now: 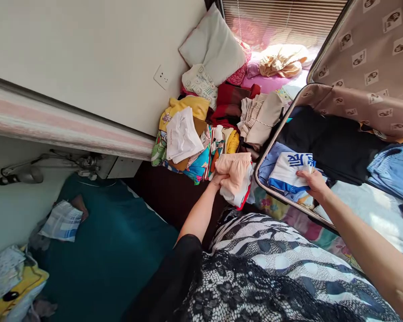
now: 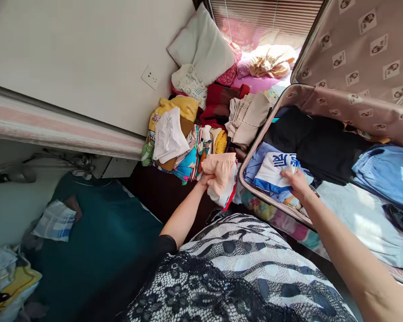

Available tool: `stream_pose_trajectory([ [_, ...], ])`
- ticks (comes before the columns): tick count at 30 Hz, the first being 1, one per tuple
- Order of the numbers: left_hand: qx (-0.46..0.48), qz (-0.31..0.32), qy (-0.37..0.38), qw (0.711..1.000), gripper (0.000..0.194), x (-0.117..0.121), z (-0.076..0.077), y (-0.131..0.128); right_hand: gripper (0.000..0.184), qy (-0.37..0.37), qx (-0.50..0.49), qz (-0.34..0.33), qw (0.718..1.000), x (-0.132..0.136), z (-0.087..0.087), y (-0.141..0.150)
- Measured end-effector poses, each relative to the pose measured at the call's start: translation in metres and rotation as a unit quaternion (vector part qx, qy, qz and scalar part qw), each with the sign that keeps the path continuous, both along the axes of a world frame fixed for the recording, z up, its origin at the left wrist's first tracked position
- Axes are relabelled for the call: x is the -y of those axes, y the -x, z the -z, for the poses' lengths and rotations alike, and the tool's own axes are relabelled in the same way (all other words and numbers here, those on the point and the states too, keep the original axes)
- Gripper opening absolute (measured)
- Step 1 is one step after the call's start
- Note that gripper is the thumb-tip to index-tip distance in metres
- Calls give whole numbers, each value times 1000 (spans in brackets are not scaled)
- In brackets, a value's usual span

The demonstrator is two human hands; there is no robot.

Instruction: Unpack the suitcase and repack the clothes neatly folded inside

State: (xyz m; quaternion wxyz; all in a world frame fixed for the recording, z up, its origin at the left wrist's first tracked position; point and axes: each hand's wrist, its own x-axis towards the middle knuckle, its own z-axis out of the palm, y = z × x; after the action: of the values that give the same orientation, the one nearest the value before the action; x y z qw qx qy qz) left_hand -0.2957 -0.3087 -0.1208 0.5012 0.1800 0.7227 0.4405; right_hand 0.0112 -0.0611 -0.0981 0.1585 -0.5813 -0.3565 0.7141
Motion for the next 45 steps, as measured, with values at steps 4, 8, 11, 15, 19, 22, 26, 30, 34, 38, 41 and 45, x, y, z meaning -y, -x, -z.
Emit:
stream_pose_trajectory([
  [4,-104,-92,97,986,72,-30,35,-10,35,-29,29,6,999,-5,-11,-3],
  [8,-241,-132,131,952,93,-30,38,-34,36,-57,63,1,996,-13,-26,-6],
  [11,-333,-140,99,927,88,-16,34,-48,32,-97,67,-14,993,-22,-46,-8],
  [15,-421,-145,42,894,78,-6,29,-57,32,-134,0,-31,990,-34,-89,8],
  [19,-416,-184,-14,890,54,-4,20,-52,39,-141,-90,-167,972,-30,-123,72],
  [22,-375,-242,-49,894,40,5,4,-40,47,-134,-157,-305,930,-12,-120,142],
  [26,-441,-263,-86,854,39,29,-27,-22,39,-196,-71,-484,850,26,-90,219],
  [30,-546,-75,-85,830,35,33,-38,-12,39,-320,187,-608,702,56,-68,246],
  [34,-497,200,5,844,39,7,-21,-11,55,-401,180,-619,650,50,-78,230],
  [38,-478,255,73,838,49,-5,-27,-6,43,-470,139,-561,667,-15,-92,160],
  [41,-468,239,34,850,31,-17,-55,-2,44,-427,236,-442,753,-70,-74,69],
  [45,-454,289,-88,838,29,-81,-91,-25,31,-267,386,-358,807,-88,-20,-45],
])
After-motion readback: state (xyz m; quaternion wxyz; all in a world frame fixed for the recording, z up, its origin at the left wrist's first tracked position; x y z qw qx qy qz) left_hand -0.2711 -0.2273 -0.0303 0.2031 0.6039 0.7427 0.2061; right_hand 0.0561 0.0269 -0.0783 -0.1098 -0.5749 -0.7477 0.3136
